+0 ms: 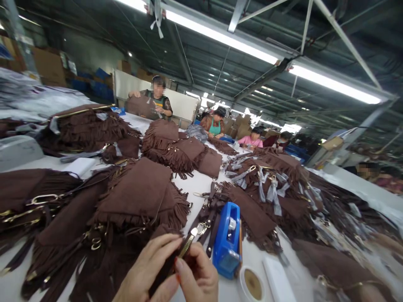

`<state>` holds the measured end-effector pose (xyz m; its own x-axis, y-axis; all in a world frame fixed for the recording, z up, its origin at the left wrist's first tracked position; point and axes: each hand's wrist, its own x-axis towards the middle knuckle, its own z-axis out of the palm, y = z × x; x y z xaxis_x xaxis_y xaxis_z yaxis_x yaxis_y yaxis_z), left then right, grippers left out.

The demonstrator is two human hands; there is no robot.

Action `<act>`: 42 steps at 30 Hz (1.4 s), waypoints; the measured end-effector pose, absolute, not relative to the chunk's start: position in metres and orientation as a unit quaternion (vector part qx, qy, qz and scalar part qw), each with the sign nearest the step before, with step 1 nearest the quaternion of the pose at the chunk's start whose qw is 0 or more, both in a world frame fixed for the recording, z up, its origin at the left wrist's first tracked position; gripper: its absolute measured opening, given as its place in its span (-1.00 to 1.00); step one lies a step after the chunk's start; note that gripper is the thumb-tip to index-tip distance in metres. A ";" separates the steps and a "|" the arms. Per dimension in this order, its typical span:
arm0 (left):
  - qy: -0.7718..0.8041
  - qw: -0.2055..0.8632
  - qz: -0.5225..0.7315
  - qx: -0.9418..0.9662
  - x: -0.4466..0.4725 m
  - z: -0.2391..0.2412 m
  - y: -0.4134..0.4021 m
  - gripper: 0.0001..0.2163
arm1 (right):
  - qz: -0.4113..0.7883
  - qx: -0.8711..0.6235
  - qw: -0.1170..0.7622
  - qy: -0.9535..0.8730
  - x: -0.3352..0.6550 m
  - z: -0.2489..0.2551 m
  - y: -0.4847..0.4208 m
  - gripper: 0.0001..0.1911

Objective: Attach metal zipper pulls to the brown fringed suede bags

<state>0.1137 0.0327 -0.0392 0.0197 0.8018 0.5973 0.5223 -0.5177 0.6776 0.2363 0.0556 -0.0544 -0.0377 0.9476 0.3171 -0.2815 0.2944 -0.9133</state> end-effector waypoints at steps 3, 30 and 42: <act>0.444 0.271 0.555 0.649 0.122 -0.034 0.048 -0.79 | 0.397 -0.322 0.641 -0.572 0.232 -0.051 0.056 -0.86; 0.443 -0.229 0.425 0.756 0.140 -0.058 0.055 -0.68 | 0.328 -0.489 0.563 -0.580 0.255 -0.037 0.055 -0.76; 0.466 -0.269 0.400 0.742 0.148 -0.056 0.056 -0.75 | 0.433 -0.550 0.563 -0.439 0.246 -0.036 0.058 -0.71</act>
